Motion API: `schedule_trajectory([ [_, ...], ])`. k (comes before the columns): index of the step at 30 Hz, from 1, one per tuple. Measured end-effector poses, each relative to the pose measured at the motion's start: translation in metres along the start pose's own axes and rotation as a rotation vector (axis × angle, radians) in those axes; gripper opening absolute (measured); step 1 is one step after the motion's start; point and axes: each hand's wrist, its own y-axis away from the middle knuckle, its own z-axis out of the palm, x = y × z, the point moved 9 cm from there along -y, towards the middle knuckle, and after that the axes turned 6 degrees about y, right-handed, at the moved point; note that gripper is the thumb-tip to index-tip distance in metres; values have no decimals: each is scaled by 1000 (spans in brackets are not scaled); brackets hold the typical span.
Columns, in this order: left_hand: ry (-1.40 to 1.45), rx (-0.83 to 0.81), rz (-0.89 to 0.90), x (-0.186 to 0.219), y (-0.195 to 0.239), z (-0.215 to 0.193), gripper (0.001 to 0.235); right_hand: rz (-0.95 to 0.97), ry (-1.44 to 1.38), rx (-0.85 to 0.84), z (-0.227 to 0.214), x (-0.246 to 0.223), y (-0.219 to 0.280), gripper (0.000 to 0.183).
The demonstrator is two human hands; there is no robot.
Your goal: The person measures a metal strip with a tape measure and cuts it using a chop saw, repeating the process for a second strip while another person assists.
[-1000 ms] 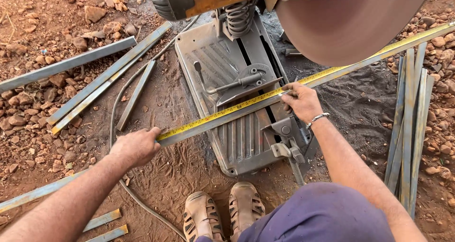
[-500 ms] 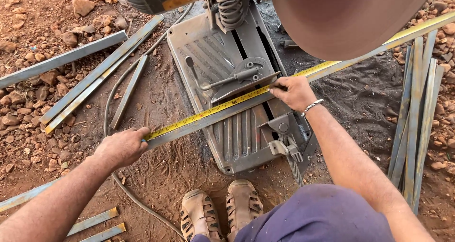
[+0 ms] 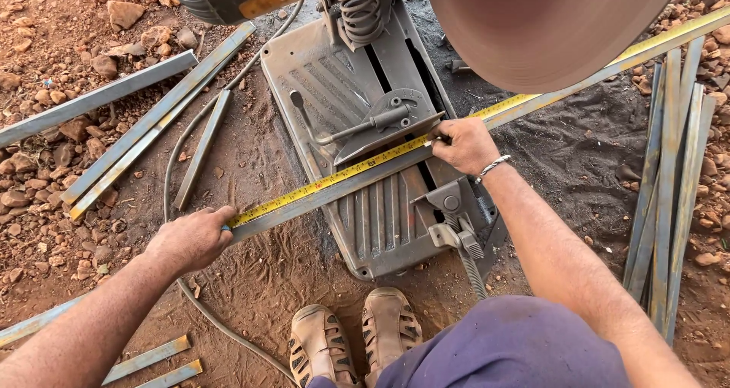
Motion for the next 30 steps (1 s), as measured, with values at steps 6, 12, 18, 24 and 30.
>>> schedule_trajectory([
  [6, -14, -5, 1, -1, -2, 3, 43, -59, 12, 33, -4, -6, 0, 16],
  [12, -23, -8, -2, 0, 1, 0, 43, -113, 35, 21, -5, -10, 1, 18],
  [18, -9, -9, -3, 0, 1, 0, 43, -24, 21, 11, 0, -1, 1, 17],
  [24, -29, -12, -11, -1, 0, 1, 44, -59, 49, -5, 0, -2, -1, 18],
  [30, -34, 4, 2, 0, 0, 1, 43, 13, 31, -49, 2, 3, 0, 17],
])
